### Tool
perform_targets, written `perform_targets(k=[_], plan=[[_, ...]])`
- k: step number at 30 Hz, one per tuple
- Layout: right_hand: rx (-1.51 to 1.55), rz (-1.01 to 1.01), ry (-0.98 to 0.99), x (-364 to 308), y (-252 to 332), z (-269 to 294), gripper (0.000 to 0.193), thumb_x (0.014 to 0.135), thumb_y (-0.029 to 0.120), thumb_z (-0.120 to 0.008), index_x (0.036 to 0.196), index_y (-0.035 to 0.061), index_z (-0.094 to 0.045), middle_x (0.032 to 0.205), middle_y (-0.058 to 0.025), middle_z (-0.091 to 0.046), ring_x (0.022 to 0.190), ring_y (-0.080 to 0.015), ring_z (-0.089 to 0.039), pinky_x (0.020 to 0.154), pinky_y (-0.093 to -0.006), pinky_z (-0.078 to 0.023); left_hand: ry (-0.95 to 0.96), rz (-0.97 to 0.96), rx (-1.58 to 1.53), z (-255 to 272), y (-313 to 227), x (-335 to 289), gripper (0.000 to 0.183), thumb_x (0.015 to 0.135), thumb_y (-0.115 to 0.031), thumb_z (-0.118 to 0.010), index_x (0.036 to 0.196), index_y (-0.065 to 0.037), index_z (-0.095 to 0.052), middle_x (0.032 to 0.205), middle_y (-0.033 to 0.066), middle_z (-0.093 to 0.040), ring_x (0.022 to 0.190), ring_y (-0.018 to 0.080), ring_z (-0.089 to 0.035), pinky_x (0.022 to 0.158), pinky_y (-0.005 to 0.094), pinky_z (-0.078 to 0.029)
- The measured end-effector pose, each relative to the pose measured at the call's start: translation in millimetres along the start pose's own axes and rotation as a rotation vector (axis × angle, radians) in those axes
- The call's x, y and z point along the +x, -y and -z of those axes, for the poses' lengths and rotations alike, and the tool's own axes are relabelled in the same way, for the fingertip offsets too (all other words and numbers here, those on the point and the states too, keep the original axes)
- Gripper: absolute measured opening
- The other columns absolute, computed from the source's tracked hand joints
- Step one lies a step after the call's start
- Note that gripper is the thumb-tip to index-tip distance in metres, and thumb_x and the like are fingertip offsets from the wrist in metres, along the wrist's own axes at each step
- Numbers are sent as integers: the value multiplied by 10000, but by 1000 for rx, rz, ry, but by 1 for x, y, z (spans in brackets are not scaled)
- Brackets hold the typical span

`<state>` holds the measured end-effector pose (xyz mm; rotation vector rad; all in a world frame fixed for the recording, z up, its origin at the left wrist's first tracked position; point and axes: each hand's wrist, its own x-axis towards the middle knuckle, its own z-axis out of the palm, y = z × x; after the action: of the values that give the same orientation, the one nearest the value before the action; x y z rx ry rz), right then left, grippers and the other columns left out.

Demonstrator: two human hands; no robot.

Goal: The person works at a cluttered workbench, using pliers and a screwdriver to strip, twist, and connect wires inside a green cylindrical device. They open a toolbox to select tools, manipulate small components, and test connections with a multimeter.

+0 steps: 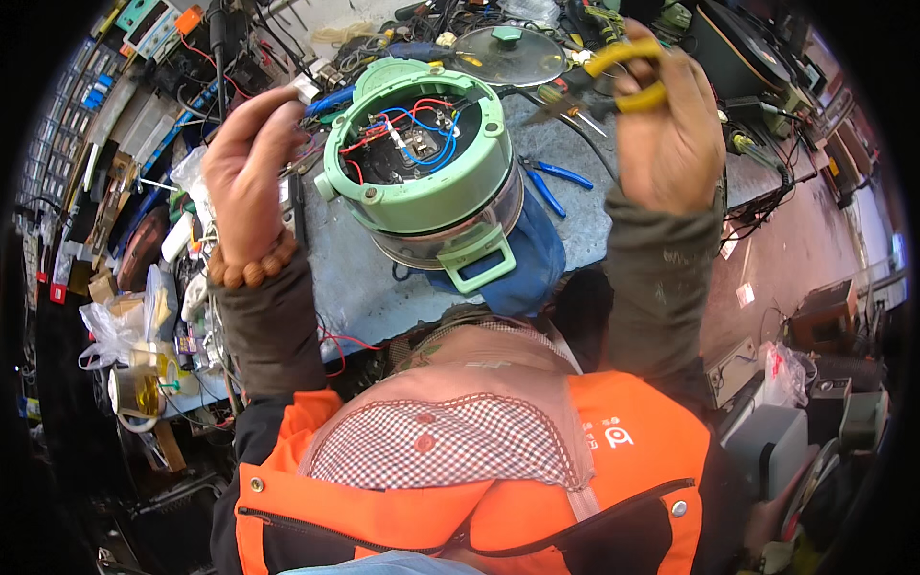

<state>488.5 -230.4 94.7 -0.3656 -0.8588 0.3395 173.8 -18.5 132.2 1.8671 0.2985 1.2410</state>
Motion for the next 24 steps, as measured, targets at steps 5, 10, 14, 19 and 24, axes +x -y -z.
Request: perform_targets(k=[5, 10, 14, 19, 24], plan=[[-47, -138, 313, 45, -42, -94, 151, 1109, 92, -646, 1140, -25, -737, 1311, -237, -744, 909, -141, -597, 851, -296, -493, 382, -97, -148, -44, 5, 40, 222, 1024, -105, -791, 1217, 6, -779, 1001, 39, -777, 910, 94, -696, 811, 258, -561], [75, -305, 250, 38, -88, -145, 91, 977, -54, -769, 1011, -5, -701, 1161, -196, -725, 921, -188, -725, 892, -323, -575, 547, 131, -228, -24, 42, 59, 149, 1046, -97, -770, 1124, 30, -769, 952, -14, -733, 840, 60, -623, 765, 232, -512], [-169, -542, 266, 49, -119, -149, 109, 1043, 96, -740, 1049, -9, -714, 1016, -118, -739, 917, -145, -700, 865, -291, -566, 473, 178, -265, -17, 65, 66, 170, 1028, -149, -782, 1037, 20, -773, 835, -20, -697, 745, 67, -597, 662, 259, -475], [-106, -617, 158, 44, -142, -133, 238, 1100, 216, -691, 1045, -15, -704, 1060, -133, -757, 994, -210, -730, 935, -353, -586, 455, 159, -156, -25, 83, 67, 269, 1015, -216, -779, 938, 42, -770, 753, 67, -672, 679, 110, -610, 627, 308, -482], [-206, -572, 147, 40, -152, -126, 210, 1065, 85, -697, 1221, -55, -718, 1137, -146, -745, 1046, -213, -721, 982, -367, -579, 535, 138, -8, -17, 86, 70, 288, 1063, -242, -754, 1031, 44, -765, 778, -23, -642, 717, 57, -534, 638, 264, -434]])
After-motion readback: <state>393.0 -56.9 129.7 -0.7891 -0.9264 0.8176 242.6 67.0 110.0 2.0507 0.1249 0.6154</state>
